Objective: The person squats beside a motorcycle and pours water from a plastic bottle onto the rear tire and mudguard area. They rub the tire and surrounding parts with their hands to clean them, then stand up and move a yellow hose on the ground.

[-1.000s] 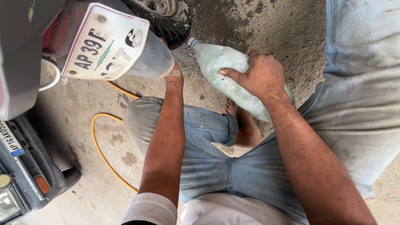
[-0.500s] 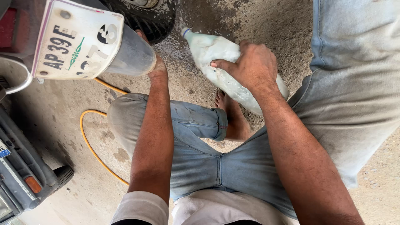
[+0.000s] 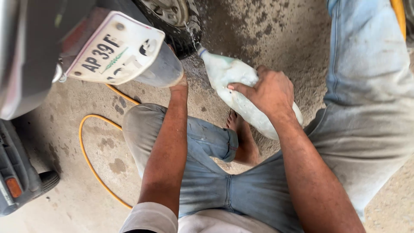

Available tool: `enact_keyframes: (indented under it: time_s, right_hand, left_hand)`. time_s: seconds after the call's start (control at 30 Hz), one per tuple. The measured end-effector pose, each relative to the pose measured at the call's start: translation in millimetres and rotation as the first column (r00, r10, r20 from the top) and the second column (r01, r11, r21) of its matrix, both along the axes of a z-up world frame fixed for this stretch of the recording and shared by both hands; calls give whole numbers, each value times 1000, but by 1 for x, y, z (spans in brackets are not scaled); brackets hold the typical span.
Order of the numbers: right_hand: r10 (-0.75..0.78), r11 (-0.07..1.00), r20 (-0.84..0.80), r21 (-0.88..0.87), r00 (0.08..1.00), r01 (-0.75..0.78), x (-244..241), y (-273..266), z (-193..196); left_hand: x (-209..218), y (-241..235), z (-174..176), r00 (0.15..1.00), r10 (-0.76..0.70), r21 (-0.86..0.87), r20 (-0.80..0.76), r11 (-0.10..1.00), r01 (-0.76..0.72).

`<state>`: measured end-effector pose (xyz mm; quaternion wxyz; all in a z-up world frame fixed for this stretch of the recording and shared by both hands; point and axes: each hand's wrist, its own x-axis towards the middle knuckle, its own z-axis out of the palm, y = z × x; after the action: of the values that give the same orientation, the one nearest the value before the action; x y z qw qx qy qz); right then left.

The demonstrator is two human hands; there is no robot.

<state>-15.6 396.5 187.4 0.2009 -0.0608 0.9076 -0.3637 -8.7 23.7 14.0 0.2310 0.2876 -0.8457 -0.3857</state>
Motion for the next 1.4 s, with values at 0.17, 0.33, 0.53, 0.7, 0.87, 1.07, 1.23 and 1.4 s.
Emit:
enact_keyframes:
  time_s: [0.17, 0.33, 0.53, 0.7, 0.87, 1.07, 1.23, 1.4]
  right_hand:
    - [118, 991, -68, 70, 991, -114, -11, 7, 24]
    - [265, 948, -166, 227, 950, -225, -46, 2, 15]
    - [174, 973, -102, 170, 980, -155, -52, 1, -31]
    - [193, 967, -96, 185, 976, -173, -56, 2, -35]
    - [222, 956, -138, 226, 965, -188, -56, 5, -30]
    - [172, 968, -88, 198, 981, -152, -58, 2, -33]
    - [216, 940, -174, 303, 961, -157, -55, 6, -42]
    - [158, 973, -205, 197, 966, -118, -59, 6, -44]
  left_hand:
    - [15, 13, -15, 1000, 15, 85, 27, 996, -17]
    - [23, 10, -17, 998, 34, 99, 56, 994, -40]
    - [19, -3, -35, 994, 92, 118, 68, 988, -99]
    - [26, -20, -39, 989, 139, 122, 48, 982, -144]
    - [32, -15, -44, 987, 154, 133, 42, 978, -158]
    - [28, -15, -39, 986, 166, 118, 33, 979, -169]
    - [28, -18, -42, 987, 155, 127, 32, 979, -157]
    - [34, -16, -41, 988, 151, 121, 43, 980, -155]
